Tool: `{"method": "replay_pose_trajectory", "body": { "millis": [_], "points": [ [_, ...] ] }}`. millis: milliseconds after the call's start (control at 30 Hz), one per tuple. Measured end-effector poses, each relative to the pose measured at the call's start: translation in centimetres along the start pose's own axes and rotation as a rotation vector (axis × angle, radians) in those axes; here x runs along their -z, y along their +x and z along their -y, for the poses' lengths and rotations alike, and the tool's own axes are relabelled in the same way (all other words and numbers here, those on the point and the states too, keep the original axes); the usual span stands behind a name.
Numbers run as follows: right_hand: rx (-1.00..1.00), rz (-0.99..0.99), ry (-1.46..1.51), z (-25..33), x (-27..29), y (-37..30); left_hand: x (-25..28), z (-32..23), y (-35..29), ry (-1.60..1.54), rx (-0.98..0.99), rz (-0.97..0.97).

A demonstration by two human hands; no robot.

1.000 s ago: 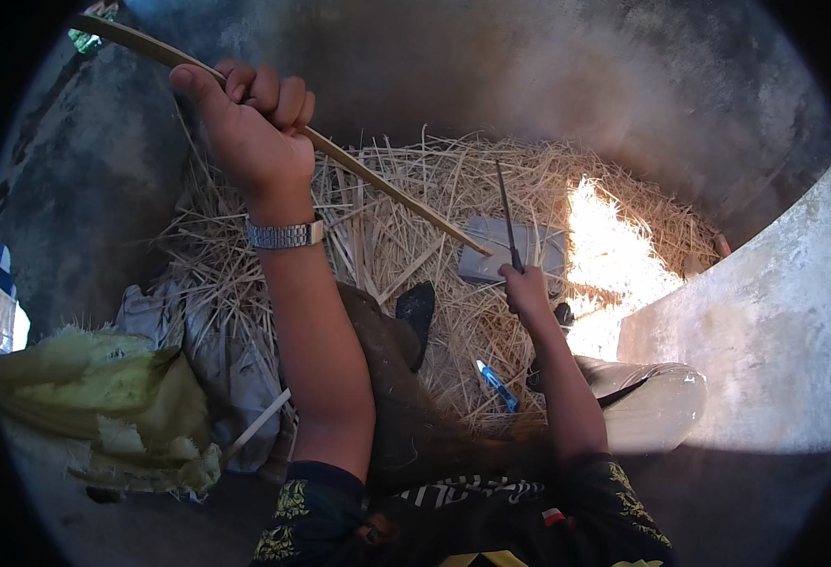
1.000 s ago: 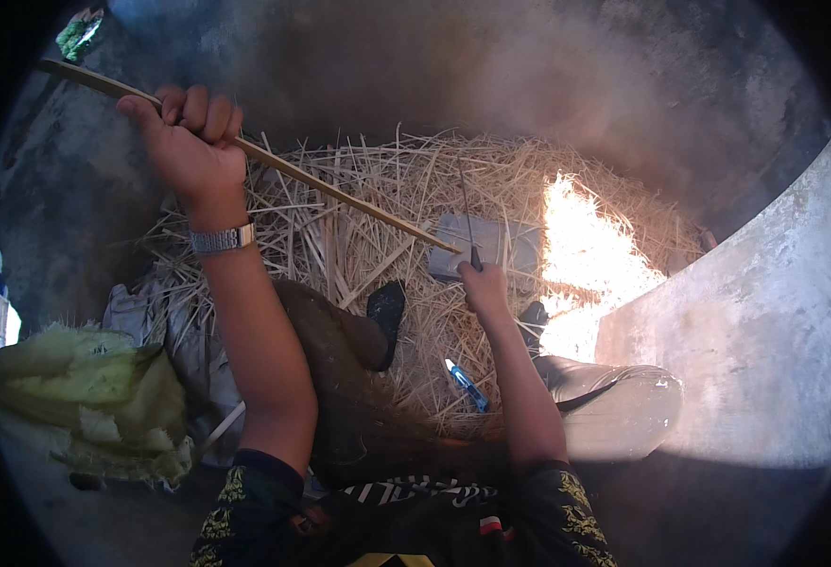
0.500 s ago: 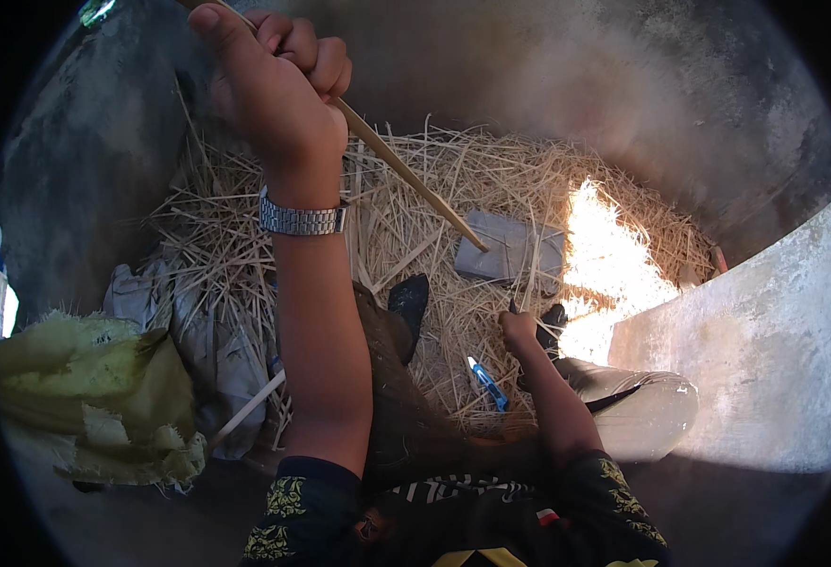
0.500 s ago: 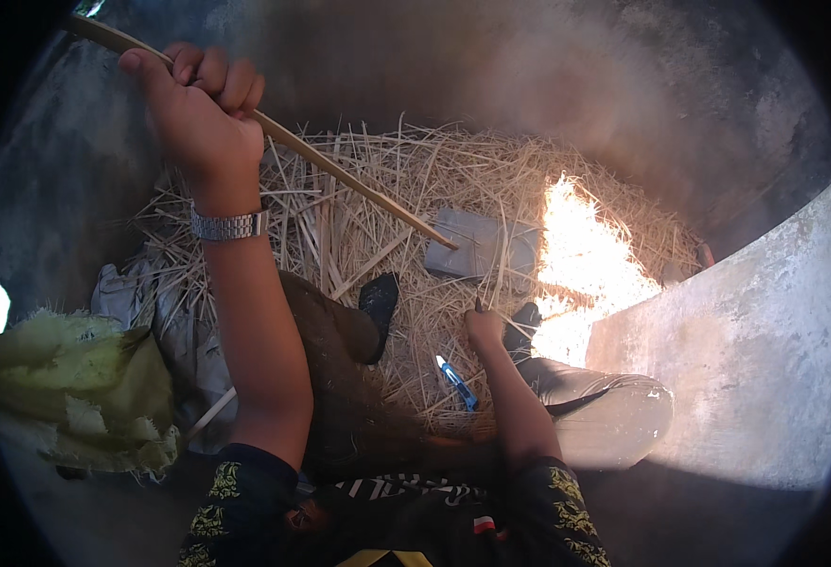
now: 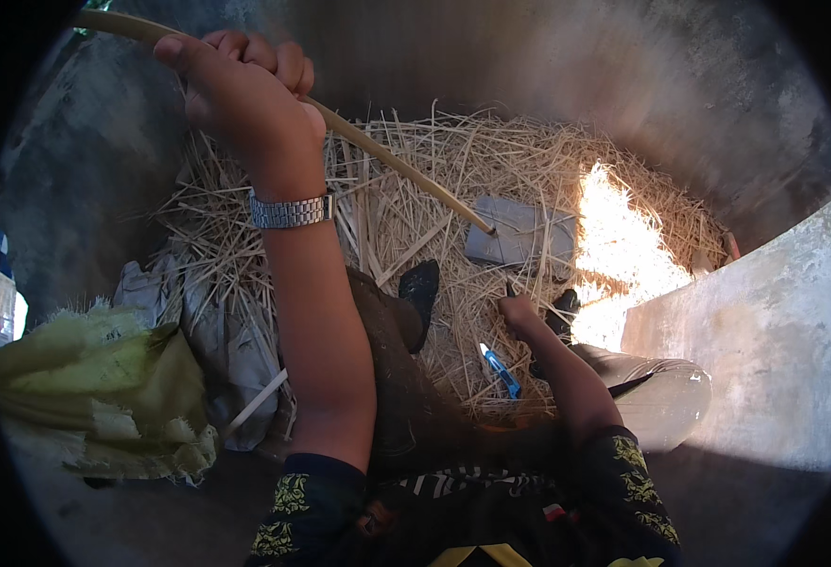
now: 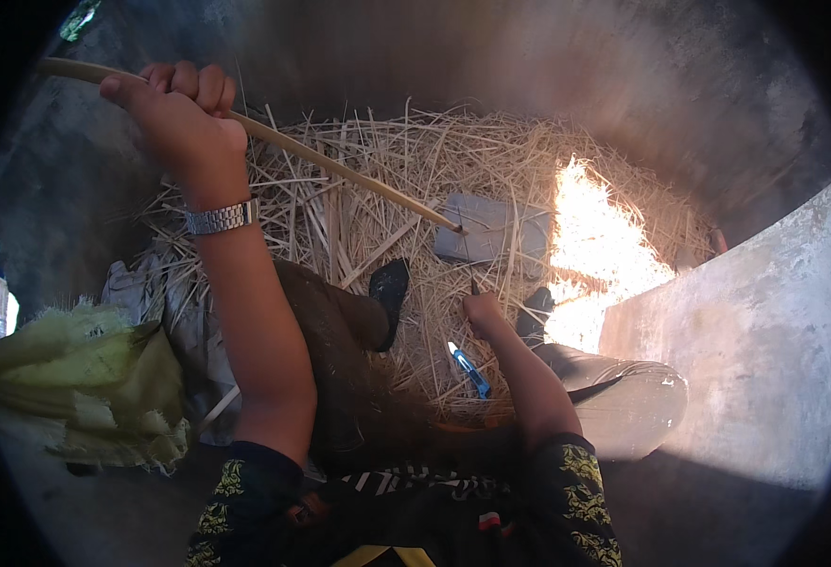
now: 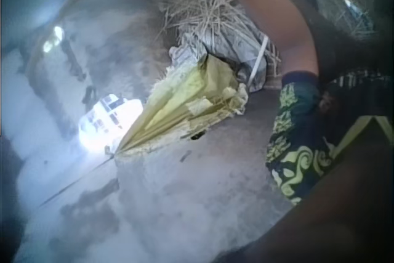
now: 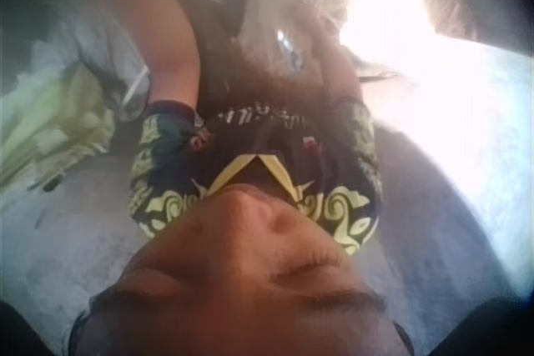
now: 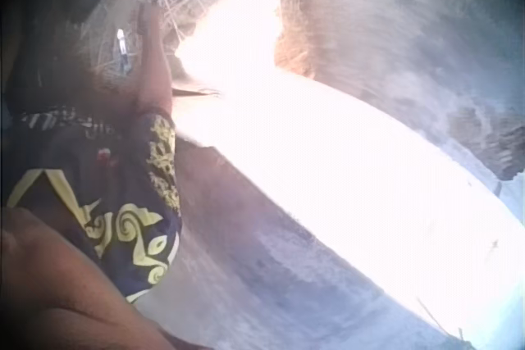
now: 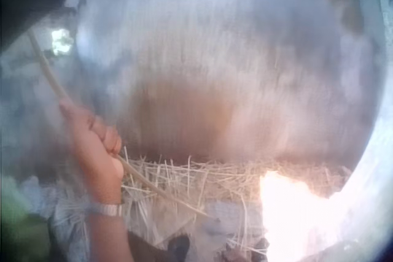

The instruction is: The person sits on the floor and uses a knife to split a long piece of bamboo into thin strips. They hold the bamboo with one hand and carefully shave and split it with the other, creating a pile of thin bamboo strips.

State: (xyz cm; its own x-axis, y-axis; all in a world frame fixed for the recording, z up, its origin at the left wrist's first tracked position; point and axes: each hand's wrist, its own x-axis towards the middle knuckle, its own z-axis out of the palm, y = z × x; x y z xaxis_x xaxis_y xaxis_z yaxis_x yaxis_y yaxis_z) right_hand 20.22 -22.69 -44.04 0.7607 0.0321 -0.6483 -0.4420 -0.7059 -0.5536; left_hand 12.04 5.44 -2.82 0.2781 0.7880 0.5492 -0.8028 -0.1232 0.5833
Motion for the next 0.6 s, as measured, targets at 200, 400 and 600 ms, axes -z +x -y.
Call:
{"method": "replay_pose_trajectory", "body": {
  "millis": [200, 400, 600],
  "points": [
    [0.34, -0.307, -0.127, 7.2, 9.3, -2.9, -0.2, 0.2, 0.1, -0.013, -0.018, 0.033],
    [0.823, -0.316, 0.652, 14.0, 13.3, -10.5, 3.3, 0.4, 1.8, -0.364, 0.179, 0.45],
    [0.086, 0.131, -0.018, -0.1, 1.7, -1.9, 4.4, 0.8, 3.1, -0.427, 0.238, 0.528]
  ]
}}
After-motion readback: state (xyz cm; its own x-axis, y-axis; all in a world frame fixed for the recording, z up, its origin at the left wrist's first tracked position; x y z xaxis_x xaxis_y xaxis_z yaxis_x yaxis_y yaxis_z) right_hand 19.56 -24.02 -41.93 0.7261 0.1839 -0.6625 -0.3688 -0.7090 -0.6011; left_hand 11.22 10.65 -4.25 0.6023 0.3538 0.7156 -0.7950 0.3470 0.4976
